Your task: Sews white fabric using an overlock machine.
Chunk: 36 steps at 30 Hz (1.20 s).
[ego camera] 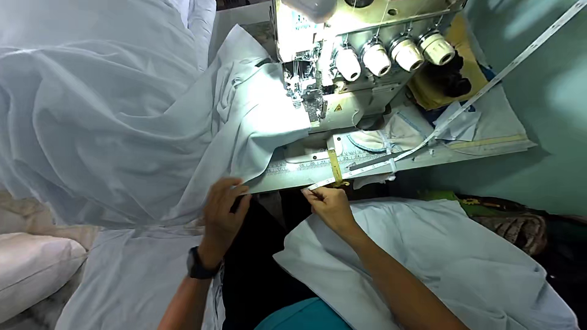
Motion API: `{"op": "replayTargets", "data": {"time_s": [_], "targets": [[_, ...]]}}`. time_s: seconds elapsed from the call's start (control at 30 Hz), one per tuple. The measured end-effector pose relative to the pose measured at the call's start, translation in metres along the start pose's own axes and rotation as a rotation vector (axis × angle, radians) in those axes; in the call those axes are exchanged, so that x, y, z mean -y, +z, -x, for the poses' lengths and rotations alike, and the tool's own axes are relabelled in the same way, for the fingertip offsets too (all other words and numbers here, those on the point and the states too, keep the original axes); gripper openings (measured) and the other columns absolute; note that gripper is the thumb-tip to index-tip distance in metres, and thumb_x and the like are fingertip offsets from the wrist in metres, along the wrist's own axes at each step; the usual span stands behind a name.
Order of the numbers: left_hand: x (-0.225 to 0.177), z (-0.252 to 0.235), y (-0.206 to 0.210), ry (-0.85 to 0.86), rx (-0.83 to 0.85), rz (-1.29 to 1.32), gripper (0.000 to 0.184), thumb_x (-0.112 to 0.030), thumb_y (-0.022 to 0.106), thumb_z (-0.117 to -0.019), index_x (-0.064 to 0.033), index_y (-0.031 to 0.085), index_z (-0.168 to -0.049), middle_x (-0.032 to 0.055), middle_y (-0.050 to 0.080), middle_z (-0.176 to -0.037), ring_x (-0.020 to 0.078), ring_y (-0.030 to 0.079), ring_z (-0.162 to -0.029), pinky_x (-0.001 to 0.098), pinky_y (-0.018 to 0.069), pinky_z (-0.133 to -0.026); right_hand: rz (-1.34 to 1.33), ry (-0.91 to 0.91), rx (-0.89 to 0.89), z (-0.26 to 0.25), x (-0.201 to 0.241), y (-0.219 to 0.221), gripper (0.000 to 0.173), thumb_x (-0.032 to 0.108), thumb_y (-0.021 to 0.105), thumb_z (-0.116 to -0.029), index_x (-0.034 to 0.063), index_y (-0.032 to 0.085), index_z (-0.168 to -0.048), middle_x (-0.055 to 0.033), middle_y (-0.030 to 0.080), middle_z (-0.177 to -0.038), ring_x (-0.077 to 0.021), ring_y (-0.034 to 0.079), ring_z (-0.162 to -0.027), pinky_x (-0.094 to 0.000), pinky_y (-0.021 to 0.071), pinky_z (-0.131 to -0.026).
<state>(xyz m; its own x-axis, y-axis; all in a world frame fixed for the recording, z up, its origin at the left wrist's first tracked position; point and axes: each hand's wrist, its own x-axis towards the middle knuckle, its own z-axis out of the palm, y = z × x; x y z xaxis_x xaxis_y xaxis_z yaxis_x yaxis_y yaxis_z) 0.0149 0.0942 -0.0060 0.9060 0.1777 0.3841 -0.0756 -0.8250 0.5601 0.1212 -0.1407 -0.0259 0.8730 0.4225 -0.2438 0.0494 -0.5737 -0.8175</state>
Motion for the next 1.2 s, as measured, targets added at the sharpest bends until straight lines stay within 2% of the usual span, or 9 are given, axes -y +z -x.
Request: {"op": "replayTargets", "data": {"time_s": [0.03,0.13,0.23,0.3,0.43,0.67,0.8,0.93,1.2], "targets": [[-0.013,0.004,0.013,-0.078,-0.006,0.106,0.021,-0.012,0.066,-0.0941,0.0069,0.074,-0.099,0.0205,0.071,-0.107,0.0243,0.069,-0.104,0.0358,0.0552,-0.093,0.007,0.048,-0.006,0.002,-0.005,0.004,0.038,0.03,0.06,-0.1025,-0.0022,0.071,-0.085,-0.0084,0.065,-0.067,-0.0175,0.061,-0.061,-0.0402,0.0507,-0.066],[-0.048,0.01,0.047,-0.477,0.109,0.464,0.021,-0.009,0.061,-0.0976,0.0077,0.072,-0.104,0.0123,0.072,-0.102,0.0073,0.068,-0.092,0.023,0.0551,-0.084,-0.313,0.154,-0.13,0.0,-0.004,0.014,0.025,0.014,0.064,-0.0997,-0.0006,0.067,-0.08,0.0021,0.061,-0.06,-0.0016,0.052,-0.049,-0.0204,0.046,-0.052],[-0.064,0.001,0.072,-0.944,0.284,0.88,0.03,-0.009,0.054,-0.1042,0.0107,0.059,-0.126,0.0155,0.068,-0.117,0.012,0.066,-0.103,0.0284,0.0536,-0.092,-0.73,0.275,-0.163,-0.002,0.004,0.018,0.033,-0.003,0.058,-0.0982,0.0056,0.058,-0.066,0.0038,0.059,-0.052,0.0012,0.046,-0.04,-0.0151,0.0385,-0.043],[-0.065,0.0,0.085,-1.081,0.284,1.057,0.026,-0.009,0.051,-0.1062,0.007,0.059,-0.124,0.0099,0.07,-0.108,0.0111,0.069,-0.094,0.0274,0.0567,-0.085,-0.827,0.364,-0.119,0.002,0.008,0.019,0.032,-0.003,0.058,-0.0989,0.0048,0.058,-0.068,0.0028,0.058,-0.051,0.0003,0.045,-0.04,-0.0153,0.038,-0.041],[-0.064,0.012,0.086,-1.03,0.151,0.972,0.01,0.002,0.057,-0.0996,0.0031,0.067,-0.098,-0.0008,0.07,-0.08,0.0045,0.067,-0.071,0.0221,0.0585,-0.071,-0.797,0.454,0.009,0.016,0.015,0.029,0.022,0.0,0.058,-0.0999,0.0002,0.06,-0.078,0.0046,0.057,-0.053,0.0015,0.046,-0.042,-0.0152,0.0388,-0.044],[-0.011,0.076,0.05,-1.162,-0.04,0.796,0.017,0.0,0.053,-0.1018,-0.003,0.066,-0.092,-0.0052,0.071,-0.076,0.0009,0.067,-0.068,0.0176,0.0573,-0.067,-0.618,0.393,0.423,0.023,0.005,0.055,0.024,0.018,0.056,-0.1066,-0.001,0.061,-0.093,0.004,0.056,-0.061,0.0011,0.045,-0.048,-0.0161,0.0348,-0.047],[-0.017,0.08,0.031,-1.179,-0.076,0.818,0.016,0.0,0.051,-0.1023,-0.0036,0.065,-0.096,-0.0065,0.069,-0.079,0.0004,0.066,-0.071,0.0172,0.0566,-0.07,-0.494,0.374,0.514,0.028,0.013,0.054,0.044,0.031,0.035,-0.1132,-0.0062,0.059,-0.116,-0.0003,0.051,-0.073,-0.0065,0.046,-0.061,-0.0239,0.0414,-0.062],[-0.044,0.055,0.023,-1.111,-0.074,0.867,0.014,0.001,0.053,-0.1014,-0.0031,0.065,-0.095,-0.0048,0.069,-0.079,0.0026,0.067,-0.073,0.0199,0.0574,-0.072,-0.687,0.461,0.504,0.043,0.023,0.054,0.024,0.02,0.042,-0.1115,0.0005,0.055,-0.105,0.003,0.052,-0.07,-0.0015,0.046,-0.051,-0.0154,0.0404,-0.049],[-0.06,0.043,0.021,-1.105,-0.115,0.988,0.017,0.005,0.058,-0.0987,-0.002,0.072,-0.092,-0.0013,0.074,-0.078,0.0043,0.07,-0.072,0.0198,0.0582,-0.071,-0.914,0.486,0.385,0.052,0.032,0.05,0.017,0.003,0.046,-0.1058,0.0009,0.057,-0.093,-0.0007,0.062,-0.071,-0.0026,0.052,-0.048,-0.0155,0.0454,-0.047]]}}
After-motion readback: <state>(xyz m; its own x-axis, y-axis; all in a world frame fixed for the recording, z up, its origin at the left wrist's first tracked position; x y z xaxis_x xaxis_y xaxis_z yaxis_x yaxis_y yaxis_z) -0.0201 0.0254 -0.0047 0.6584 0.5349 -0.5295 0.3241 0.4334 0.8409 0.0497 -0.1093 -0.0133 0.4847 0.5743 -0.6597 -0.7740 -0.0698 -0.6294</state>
